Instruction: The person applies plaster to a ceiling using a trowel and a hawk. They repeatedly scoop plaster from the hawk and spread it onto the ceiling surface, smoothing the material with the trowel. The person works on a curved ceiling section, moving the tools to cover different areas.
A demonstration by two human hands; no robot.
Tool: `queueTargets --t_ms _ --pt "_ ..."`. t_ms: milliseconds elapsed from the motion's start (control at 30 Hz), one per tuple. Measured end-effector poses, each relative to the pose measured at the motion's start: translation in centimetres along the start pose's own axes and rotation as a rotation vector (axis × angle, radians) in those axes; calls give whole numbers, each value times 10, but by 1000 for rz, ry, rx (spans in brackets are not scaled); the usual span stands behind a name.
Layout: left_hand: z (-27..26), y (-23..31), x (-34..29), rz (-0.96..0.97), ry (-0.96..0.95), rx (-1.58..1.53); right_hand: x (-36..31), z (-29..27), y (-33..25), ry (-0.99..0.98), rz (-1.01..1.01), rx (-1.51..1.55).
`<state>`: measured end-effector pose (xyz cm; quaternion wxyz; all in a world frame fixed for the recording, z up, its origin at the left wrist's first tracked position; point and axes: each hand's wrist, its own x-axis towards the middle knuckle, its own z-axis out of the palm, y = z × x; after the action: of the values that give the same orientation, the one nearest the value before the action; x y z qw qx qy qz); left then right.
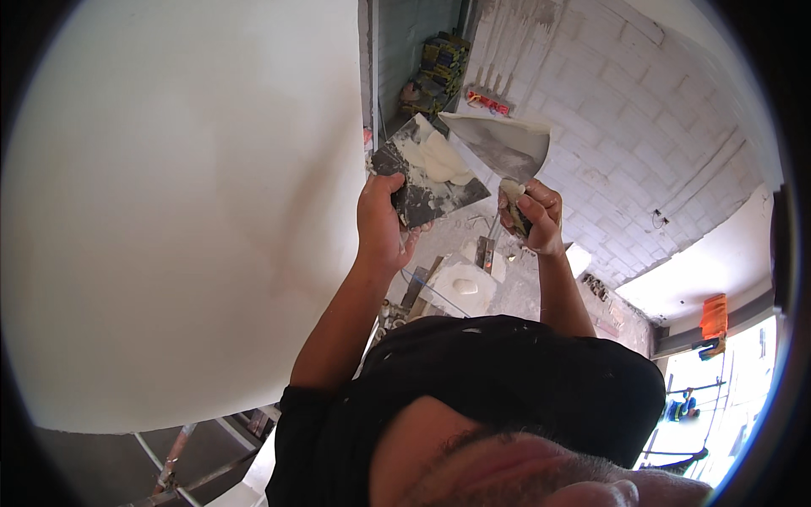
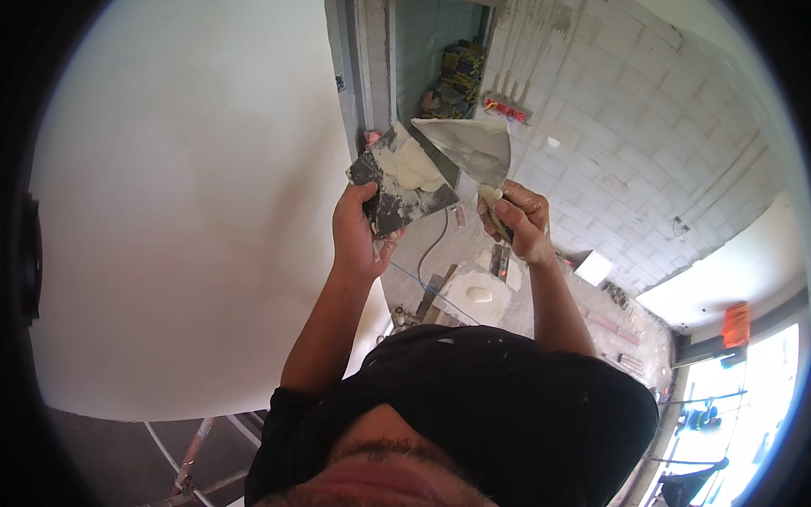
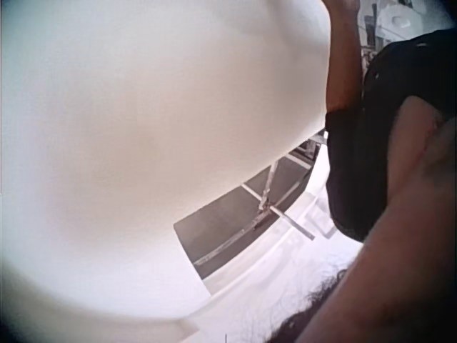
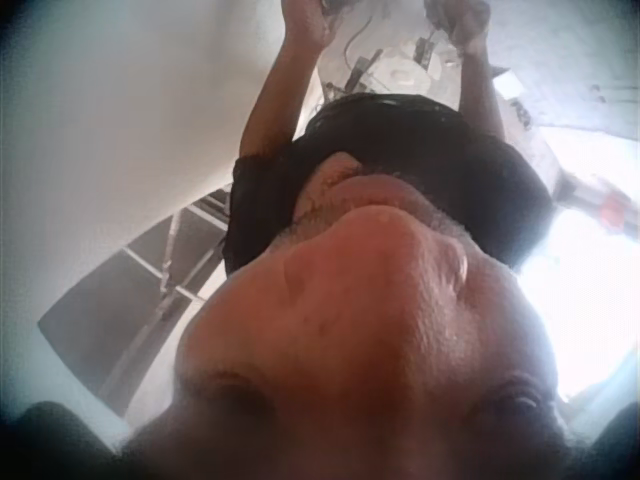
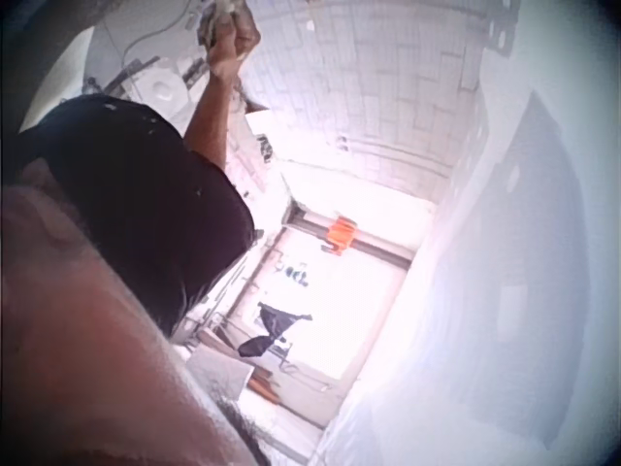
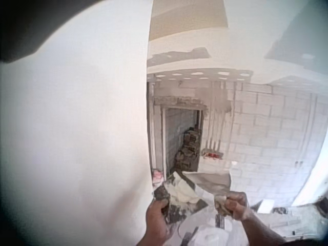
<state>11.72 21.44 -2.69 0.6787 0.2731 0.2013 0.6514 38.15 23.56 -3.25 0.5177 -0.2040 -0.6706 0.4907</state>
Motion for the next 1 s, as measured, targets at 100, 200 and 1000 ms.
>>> queueTargets --t_ms 100,200,1000 --pt "5 4 -4 -40 -31 -6 -4 23 -6 51 -15 -134" --pt "2 4 -3 3 39 36 -1 25 8 -7 -124 -269" --pt "0 4 -39 362 288 40 199 19 163 99 -199 734"
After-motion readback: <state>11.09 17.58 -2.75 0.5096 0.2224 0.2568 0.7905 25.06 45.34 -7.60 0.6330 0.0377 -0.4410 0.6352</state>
